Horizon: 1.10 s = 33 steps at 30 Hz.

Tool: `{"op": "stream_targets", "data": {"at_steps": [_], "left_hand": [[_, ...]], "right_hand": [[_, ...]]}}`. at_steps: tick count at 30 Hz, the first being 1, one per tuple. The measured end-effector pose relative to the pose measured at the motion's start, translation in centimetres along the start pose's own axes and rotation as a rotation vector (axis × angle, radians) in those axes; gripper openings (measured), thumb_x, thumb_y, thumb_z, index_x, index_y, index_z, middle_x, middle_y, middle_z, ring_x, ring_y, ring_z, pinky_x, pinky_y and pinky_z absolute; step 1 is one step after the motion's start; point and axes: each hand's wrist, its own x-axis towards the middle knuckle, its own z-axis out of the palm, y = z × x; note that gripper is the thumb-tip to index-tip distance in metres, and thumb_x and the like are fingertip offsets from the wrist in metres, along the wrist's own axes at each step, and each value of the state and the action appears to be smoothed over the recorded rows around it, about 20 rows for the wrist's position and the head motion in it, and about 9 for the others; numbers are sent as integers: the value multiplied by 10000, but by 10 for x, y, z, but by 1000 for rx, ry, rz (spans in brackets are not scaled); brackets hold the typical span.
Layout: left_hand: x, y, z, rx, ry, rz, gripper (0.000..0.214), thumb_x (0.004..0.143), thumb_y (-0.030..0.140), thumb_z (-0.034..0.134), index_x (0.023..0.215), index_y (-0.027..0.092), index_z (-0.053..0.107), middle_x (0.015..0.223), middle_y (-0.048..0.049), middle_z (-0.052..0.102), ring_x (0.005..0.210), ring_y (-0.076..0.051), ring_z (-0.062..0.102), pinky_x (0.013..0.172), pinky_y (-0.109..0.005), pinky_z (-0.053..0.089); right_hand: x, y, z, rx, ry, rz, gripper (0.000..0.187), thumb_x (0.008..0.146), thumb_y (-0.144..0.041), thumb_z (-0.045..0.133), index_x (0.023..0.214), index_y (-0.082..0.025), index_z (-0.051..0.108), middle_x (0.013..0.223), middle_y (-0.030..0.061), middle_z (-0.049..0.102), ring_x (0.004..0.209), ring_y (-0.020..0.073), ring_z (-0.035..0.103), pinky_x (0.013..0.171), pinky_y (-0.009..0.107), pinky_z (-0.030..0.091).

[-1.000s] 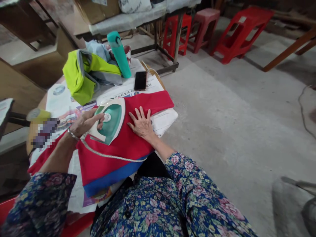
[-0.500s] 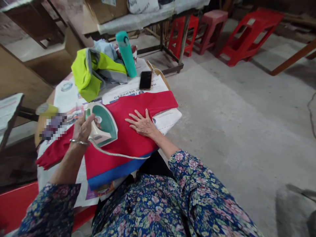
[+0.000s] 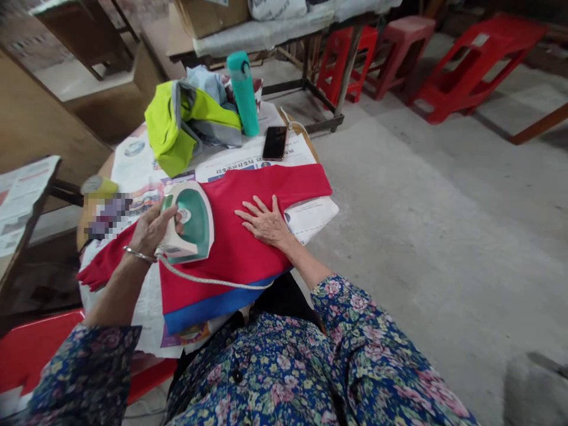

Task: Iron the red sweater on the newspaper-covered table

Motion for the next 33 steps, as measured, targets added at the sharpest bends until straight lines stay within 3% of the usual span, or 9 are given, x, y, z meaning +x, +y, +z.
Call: {"op": "stream_targets", "data": {"at_steps": [5,8,10,14,19,23,27,33], "left_hand": [[29,7,12,-35,170,-19,325,806,417,779,765,260,498,574,56,495,456,-140,504,458,-269,463],[26,10,11,-80,303,-44,283,828,370,744,814,265,482,596,70,499,504,-142,530,527,-275,515],[14,11,6,-83,329,-67,246,839,347,710,812,264,480,586,71,507,498,-136,516,532,-271,509],[-28,4,-8,52,230,-123,281,816,468,712,785,258,528,554,32,570,479,-149,516,478,-270,451],[-98,-12,-17,205,60,-37,471,792,705,722,829,258,580,579,4,633,521,-188,576,502,-298,465],[-141,-10,-13,318,-18,-4,438,878,695,676,836,266,604,598,7,648,598,-224,624,596,-334,511],[-156,-2,0,332,-111,-5,392,894,660,645,918,268,632,563,29,635,619,-240,632,691,-370,535],[-151,1,37,217,-140,-3,374,921,625,609,991,257,608,551,43,632,581,-222,616,645,-351,499]], "right_hand": [[0,4,4,-41,20,-19,505,1184,-377,432,1668,-385,576,1752,47,536,1668,381,408,1299,826,258],[1,6,6,-44,39,-29,512,1184,-381,423,1676,-397,566,1751,45,539,1663,379,415,1297,819,273],[1,5,7,-43,41,-29,517,1181,-377,424,1680,-402,561,1754,44,533,1662,383,415,1297,822,270],[3,4,8,-28,43,-20,510,1180,-383,427,1665,-382,584,1753,58,532,1662,387,416,1293,835,261],[3,6,11,-7,62,-13,503,1176,-388,437,1651,-374,602,1743,61,545,1660,383,423,1294,838,257],[2,8,14,-14,77,-17,504,1172,-376,446,1654,-388,596,1746,55,543,1658,382,425,1298,840,243],[0,7,13,-24,73,-8,503,1174,-376,447,1655,-389,594,1752,56,535,1659,381,422,1299,842,236],[-1,6,9,-22,68,2,494,1179,-382,435,1641,-391,608,1743,50,549,1652,371,434,1300,824,261]]}}
